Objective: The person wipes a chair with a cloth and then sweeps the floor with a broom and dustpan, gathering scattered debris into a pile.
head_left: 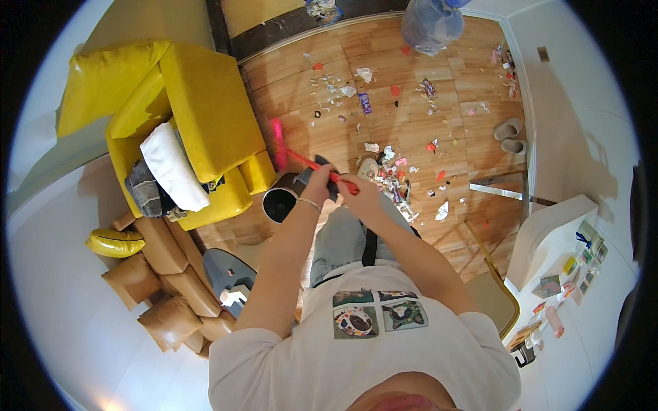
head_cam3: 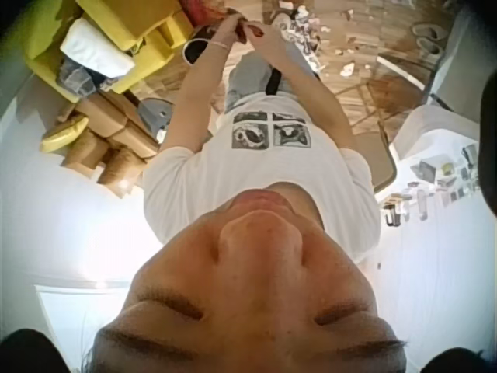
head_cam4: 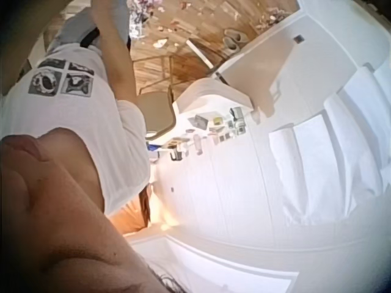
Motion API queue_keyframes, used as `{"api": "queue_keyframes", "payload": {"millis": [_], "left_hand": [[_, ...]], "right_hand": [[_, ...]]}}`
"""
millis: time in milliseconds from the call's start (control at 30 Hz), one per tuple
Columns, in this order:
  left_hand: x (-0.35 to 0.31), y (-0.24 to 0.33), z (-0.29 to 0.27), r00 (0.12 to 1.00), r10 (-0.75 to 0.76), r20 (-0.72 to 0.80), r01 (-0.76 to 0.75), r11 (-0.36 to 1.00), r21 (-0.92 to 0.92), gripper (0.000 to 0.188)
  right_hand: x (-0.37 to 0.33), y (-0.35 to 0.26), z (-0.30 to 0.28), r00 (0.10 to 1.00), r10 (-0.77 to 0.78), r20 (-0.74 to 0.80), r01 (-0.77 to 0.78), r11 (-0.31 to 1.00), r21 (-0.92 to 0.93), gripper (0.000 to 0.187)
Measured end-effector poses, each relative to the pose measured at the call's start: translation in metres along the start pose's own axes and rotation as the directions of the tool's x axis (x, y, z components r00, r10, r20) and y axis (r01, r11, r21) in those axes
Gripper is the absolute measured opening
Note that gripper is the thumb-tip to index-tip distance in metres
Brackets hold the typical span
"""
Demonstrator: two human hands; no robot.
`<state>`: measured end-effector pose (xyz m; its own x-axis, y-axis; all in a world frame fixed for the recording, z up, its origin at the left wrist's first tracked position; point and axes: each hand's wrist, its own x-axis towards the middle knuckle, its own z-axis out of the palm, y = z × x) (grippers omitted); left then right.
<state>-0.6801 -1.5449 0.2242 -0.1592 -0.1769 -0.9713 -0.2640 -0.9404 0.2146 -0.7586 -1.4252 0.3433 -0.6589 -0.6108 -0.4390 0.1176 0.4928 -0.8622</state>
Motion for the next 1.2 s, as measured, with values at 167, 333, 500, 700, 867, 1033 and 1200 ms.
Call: {"api": "queue_keyframes", "payload": {"millis": [167, 333, 500, 700, 867, 1033, 1200], "left_hand": [[-0.031, -0.022, 0.081, 0.952, -0.122, 0.279, 0.121, 0.992, 0.020, 0.015], [-0.067, -0.020, 0.140, 0.929, -0.094, 0.357, 0.053, 0.991, 0.122, 0.011], [-0.096, 0.010, 0.143, 0.928, 0.039, 0.370, -0.082, 0.991, 0.101, 0.009], [-0.077, 0.105, 0.092, 0.971, 0.092, 0.219, -0.148, 0.956, 0.253, 0.014], [0.012, 0.192, 0.043, 0.977, -0.027, 0.211, -0.036, 0.957, 0.289, 0.014], [0.042, 0.229, 0.051, 0.982, 0.019, 0.190, -0.117, 0.845, 0.522, 0.015], [0.017, 0.202, 0.101, 0.924, -0.176, 0.340, -0.048, 0.828, 0.559, 0.014]], "right_hand": [[-0.021, -0.051, -0.087, 0.995, -0.009, -0.104, -0.019, 0.964, -0.264, 0.022], [-0.038, -0.102, -0.124, 0.988, -0.059, -0.143, -0.010, 0.897, -0.443, 0.020], [-0.040, -0.131, -0.115, 0.980, -0.127, -0.154, 0.057, 0.917, -0.394, 0.019], [0.015, -0.136, -0.059, 0.987, 0.015, -0.159, -0.027, 0.997, -0.073, 0.026], [0.105, -0.129, 0.017, 0.993, 0.099, -0.063, -0.096, 0.994, 0.059, 0.028], [0.138, -0.127, 0.048, 0.982, 0.058, -0.181, -0.053, 0.998, 0.030, 0.031], [0.109, -0.154, 0.013, 0.908, 0.187, -0.375, -0.222, 0.974, -0.053, 0.029]]}}
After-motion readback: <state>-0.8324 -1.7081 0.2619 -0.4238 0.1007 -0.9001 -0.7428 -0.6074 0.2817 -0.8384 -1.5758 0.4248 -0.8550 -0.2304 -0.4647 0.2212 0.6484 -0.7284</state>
